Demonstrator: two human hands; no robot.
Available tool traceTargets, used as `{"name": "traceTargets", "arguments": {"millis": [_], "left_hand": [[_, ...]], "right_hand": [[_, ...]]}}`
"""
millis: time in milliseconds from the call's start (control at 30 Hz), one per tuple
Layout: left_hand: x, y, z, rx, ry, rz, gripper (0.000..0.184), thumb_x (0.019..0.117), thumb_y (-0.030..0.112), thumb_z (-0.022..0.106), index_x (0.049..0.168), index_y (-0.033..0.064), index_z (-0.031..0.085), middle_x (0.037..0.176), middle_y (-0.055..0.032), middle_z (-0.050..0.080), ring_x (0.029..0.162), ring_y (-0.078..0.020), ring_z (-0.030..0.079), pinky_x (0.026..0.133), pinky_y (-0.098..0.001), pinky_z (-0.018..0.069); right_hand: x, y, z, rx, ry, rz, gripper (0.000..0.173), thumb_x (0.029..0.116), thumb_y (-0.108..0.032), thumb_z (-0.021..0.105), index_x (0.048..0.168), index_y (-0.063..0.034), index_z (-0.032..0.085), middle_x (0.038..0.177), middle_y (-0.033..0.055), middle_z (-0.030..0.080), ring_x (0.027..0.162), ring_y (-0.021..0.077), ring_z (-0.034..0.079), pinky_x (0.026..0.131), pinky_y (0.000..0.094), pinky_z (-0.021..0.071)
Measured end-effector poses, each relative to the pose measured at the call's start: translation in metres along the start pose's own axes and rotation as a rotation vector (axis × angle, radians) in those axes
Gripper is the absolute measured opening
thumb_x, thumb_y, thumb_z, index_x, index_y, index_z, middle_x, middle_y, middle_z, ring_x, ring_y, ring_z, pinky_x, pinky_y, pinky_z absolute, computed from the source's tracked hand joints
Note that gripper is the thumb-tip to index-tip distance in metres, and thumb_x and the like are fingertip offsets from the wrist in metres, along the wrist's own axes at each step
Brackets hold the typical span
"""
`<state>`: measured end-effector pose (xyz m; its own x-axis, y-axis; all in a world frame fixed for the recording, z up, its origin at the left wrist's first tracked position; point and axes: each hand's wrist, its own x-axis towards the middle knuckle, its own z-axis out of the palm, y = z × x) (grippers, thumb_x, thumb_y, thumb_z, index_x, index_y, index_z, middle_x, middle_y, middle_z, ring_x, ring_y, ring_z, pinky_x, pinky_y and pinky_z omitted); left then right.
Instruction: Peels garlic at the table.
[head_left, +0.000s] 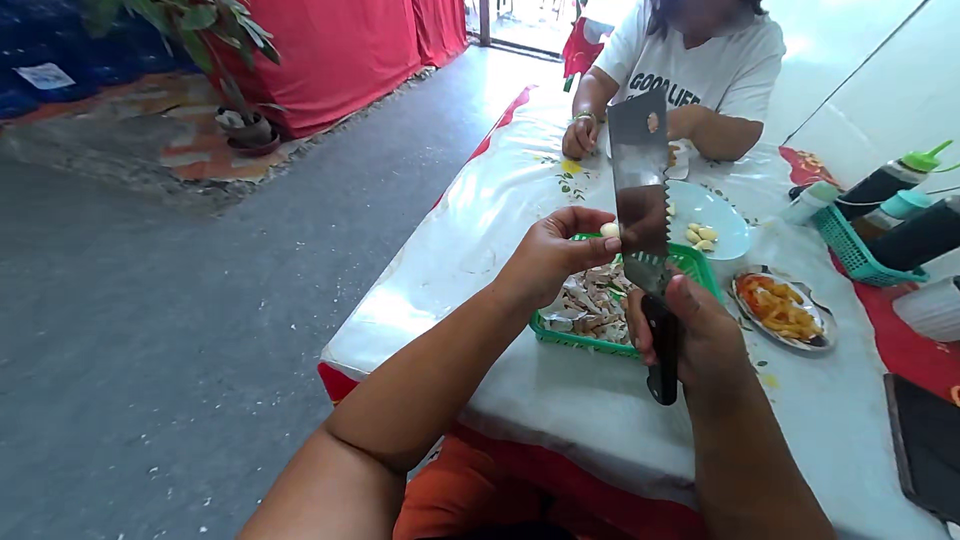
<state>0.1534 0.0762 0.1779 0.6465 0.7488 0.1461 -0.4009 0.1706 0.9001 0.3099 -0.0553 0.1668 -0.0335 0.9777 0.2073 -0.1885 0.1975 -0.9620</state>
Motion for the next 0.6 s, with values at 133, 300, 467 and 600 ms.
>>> {"name": "traceTargets", "arguments": {"millis": [133,300,467,600], "left_hand": [[-0.0003,0.0004,0.0008,0.000,-0.007,-0.004,0.027,0.0916,-0.008,0.068,0.116,0.0019,0.061,0.102,-0.0060,0.068,0.089,-0.0133,0.070,0.084,-0.0287,0.0609],[-0.0013,0.0019,0.0021,-0.004,-0.014,-0.005,0.027,0.0917,-0.008,0.067,0.116,0.0010,0.061,0.103,-0.0062,0.067,0.089,-0.0132,0.070,0.084,-0.0282,0.0610],[-0.0021,0.0021,0.0018,0.011,-0.016,0.002,0.027,0.0911,-0.008,0.068,0.116,0.0003,0.061,0.103,-0.0066,0.067,0.088,-0.0129,0.070,0.084,-0.0283,0.0611],[-0.0030,0.0028,0.0019,0.025,-0.022,-0.002,0.027,0.0915,-0.006,0.069,0.117,-0.0002,0.063,0.106,-0.0082,0.067,0.091,-0.0150,0.070,0.084,-0.0302,0.0613]], "right_hand": [[-0.0007,0.0001,0.0001,-0.014,0.022,-0.018,0.060,0.1008,-0.060,0.051,0.141,-0.0158,0.053,0.066,-0.0001,0.060,0.050,0.0073,0.060,0.048,0.0196,0.0547],[-0.0002,0.0020,-0.0028,-0.007,0.003,-0.032,0.061,0.0986,-0.062,0.053,0.137,-0.0143,0.055,0.066,-0.0010,0.060,0.050,0.0072,0.059,0.049,0.0200,0.0548],[0.0008,0.0020,0.0006,-0.035,0.015,-0.030,0.061,0.1007,-0.058,0.053,0.144,-0.0160,0.051,0.065,-0.0012,0.060,0.050,0.0069,0.060,0.048,0.0194,0.0547],[0.0006,0.0021,0.0027,-0.077,0.073,-0.049,0.054,0.1040,-0.054,0.049,0.141,-0.0154,0.054,0.065,-0.0014,0.059,0.049,0.0068,0.059,0.048,0.0194,0.0550]]}}
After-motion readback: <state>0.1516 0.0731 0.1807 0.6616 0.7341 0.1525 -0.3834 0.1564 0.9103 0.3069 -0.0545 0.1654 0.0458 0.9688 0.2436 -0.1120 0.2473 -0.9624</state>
